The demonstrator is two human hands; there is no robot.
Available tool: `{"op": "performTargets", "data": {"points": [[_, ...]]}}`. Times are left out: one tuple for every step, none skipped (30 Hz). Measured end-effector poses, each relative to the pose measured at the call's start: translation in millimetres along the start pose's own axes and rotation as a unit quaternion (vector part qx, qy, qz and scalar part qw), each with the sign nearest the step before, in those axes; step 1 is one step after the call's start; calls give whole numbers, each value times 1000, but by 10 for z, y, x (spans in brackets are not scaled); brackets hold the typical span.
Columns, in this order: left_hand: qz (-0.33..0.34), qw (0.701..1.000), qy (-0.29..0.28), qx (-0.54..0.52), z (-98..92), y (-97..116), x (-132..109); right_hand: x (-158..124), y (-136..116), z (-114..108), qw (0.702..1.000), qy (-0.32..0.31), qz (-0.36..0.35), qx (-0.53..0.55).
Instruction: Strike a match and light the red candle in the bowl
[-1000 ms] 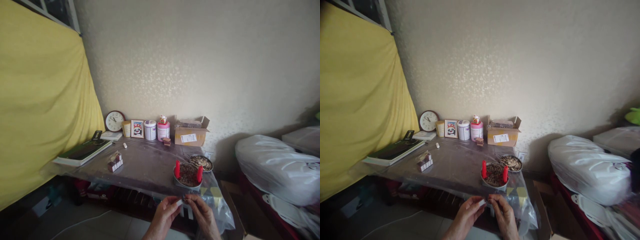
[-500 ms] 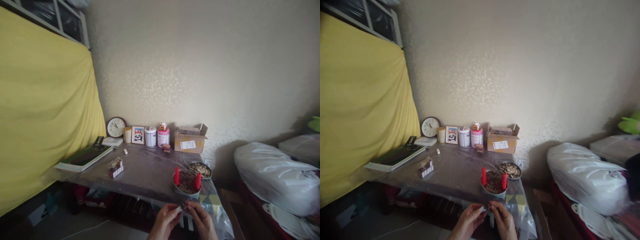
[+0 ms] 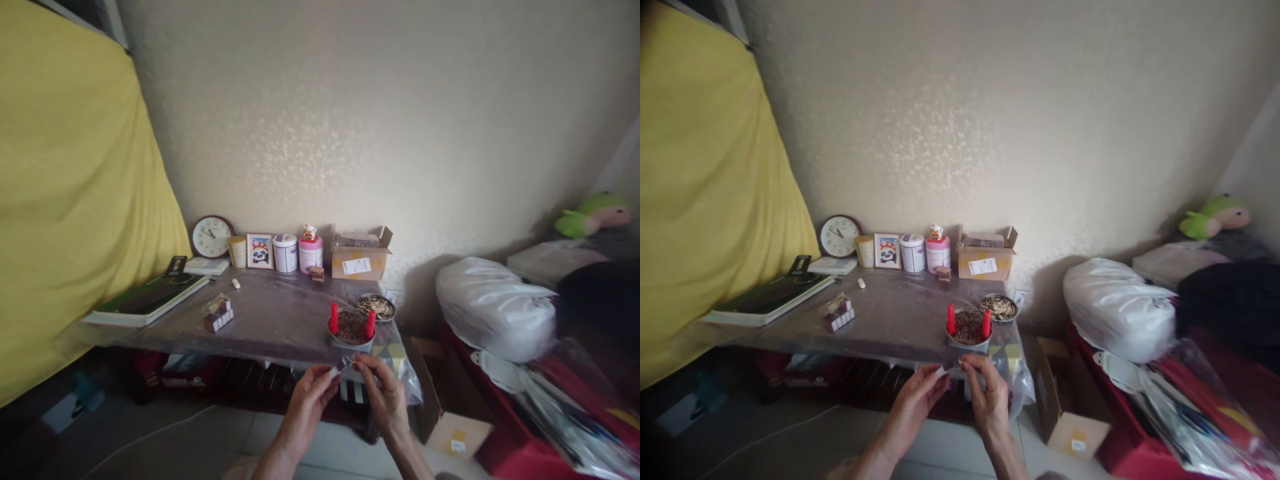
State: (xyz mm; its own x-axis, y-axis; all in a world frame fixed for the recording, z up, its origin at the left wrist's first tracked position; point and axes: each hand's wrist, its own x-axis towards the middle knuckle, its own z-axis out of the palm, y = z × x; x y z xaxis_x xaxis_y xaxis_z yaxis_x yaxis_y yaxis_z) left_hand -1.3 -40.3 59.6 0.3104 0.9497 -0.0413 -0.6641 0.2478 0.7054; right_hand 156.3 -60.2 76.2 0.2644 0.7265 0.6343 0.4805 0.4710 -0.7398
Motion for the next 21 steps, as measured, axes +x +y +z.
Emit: {"op": "performTargets", "data": {"points": [[1, 1000, 2, -1, 29, 18, -15, -8, -49, 7, 999, 8, -31, -13], [3, 1000, 2, -1, 55, 33, -30, -20, -83, 15, 998, 10, -62, -25], [5, 1000, 2, -1, 78, 45, -45, -35, -102, 24, 995, 7, -89, -36], [7, 1000, 1, 0, 97, 53, -61, -48, -109, 32, 992, 0, -114, -47], [9, 1000, 0, 3, 110, 58, -75, -57, -107, 39, 989, -8, -134, -58], [12, 1000, 1, 6, 118, 61, -88, -60, -103, 42, 986, -14, -149, -68], [13, 1000, 3, 9, 121, 61, -96, -55, -105, 39, 984, -16, -162, -77], [14, 1000, 6, 13, 119, 60, -99, -44, -118, 30, 982, -13, -172, -83], [15, 1000, 12, 16, 113, 57, -96, -29, -147, 14, 980, -5, -179, -88], [15, 1000, 18, 19, 107, 53, -86, -13, -194, -9, 978, 3, -185, -92], [14, 999, 24, 20, 100, 50, -73, 0, -255, -36, 977, 13, -191, -95], [13, 999, 31, 22, 97, 47, -58, 6, -325, -66, 975, 23, -199, -95], [11, 999, 37, 23, 98, 46, -44, 5, -393, -93, 973, 34, -208, -94], [10, 999, 42, 24, 105, 49, -35, -3, -447, -113, 970, 43, -221, -90], [10, 999, 44, 25, 119, 54, -32, -16, -476, -124, 967, 44, -236, -86], [11, 999, 44, 27, 138, 63, -38, -31, -472, -122, 964, 33, -249, -85], [14, 999, 42, 29, 160, 75, -51, -43, -432, -110, 963, 17, -256, -87], [18, 999, 38, 32, 184, 89, -70, -50, -358, -91, 963, -6, -253, -95], [21, 999, 35, 35, 205, 103, -93, -50, -258, -68, 964, -31, -239, -108], [24, 998, 33, 40, 221, 117, -116, -42, -142, -48, 970, -18, -206, -125], [25, 998, 31, 45, 229, 128, -136, -28, -25, -35, 974, 4, -181, -133]]}}
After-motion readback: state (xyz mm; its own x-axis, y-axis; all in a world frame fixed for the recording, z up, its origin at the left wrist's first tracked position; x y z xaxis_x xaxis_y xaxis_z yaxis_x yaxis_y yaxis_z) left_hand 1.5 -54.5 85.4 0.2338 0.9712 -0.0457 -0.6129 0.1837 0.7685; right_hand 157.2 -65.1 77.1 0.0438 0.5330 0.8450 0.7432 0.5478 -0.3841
